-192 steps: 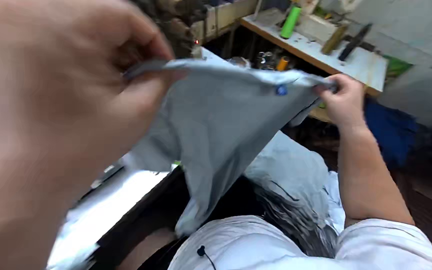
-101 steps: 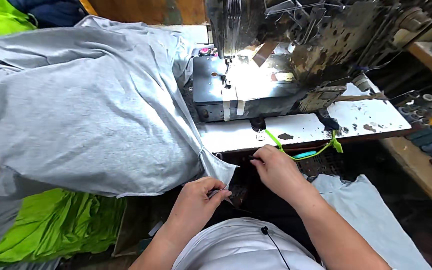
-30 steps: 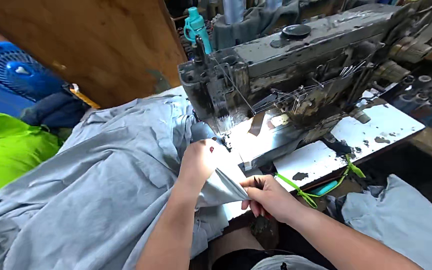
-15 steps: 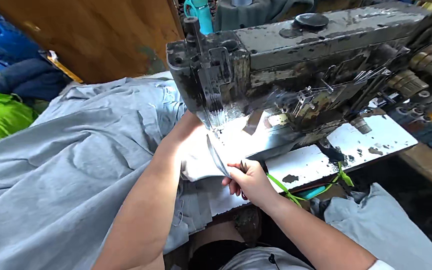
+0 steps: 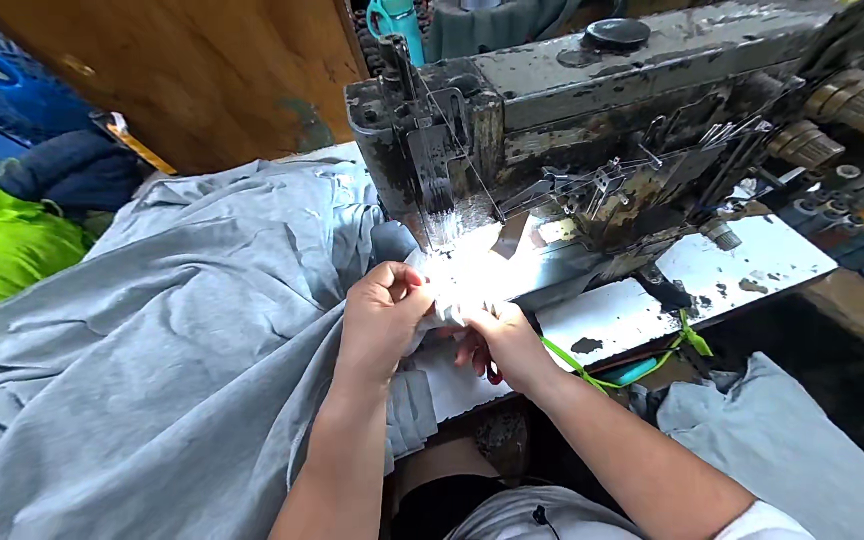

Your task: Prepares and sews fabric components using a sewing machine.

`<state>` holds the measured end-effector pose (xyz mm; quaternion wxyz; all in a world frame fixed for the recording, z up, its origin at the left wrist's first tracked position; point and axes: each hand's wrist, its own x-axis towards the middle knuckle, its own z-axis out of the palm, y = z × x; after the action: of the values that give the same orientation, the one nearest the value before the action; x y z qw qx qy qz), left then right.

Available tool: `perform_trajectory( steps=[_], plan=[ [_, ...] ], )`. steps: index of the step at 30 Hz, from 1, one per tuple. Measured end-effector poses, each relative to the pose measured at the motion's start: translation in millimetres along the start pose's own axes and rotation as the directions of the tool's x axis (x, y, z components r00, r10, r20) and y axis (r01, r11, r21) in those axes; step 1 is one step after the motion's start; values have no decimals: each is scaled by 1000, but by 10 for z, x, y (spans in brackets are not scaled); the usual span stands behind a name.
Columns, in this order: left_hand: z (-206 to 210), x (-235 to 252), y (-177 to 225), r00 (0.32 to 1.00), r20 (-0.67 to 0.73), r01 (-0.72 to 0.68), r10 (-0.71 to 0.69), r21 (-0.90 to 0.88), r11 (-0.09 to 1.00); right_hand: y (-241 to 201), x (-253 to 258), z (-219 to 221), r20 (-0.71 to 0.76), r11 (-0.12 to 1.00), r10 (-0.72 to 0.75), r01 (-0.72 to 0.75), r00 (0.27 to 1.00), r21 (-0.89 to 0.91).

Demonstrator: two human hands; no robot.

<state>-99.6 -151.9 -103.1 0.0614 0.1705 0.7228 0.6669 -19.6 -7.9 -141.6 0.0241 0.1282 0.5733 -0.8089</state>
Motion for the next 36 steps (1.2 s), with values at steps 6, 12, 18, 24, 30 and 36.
perform_trajectory(
  steps=[6,12,18,24,30,36],
  plan=[
    [82,-88,218,999,10,-31,39,-429,903,-158,-23,-33,131,638,-460,430,878,-639],
    [-69,-41,161,536,820,-844,199,515,150,152,-227,-174,358,604,-473,592,805,-533],
    [-232,451,446,661,750,-750,-13,660,-43,215,31,-205,223,640,-504,534,834,-552],
    [-185,364,643,612,791,-791,-9,612,6,87,63,-219,253,599,-472,518,844,-610],
    [-108,105,507,494,865,-865,-90,499,42,223,22,-254,325,539,-533,610,781,-581],
    [-17,5,535,493,842,-857,-220,513,42,236,-32,-280,372,488,-544,644,752,-589]
  ],
)
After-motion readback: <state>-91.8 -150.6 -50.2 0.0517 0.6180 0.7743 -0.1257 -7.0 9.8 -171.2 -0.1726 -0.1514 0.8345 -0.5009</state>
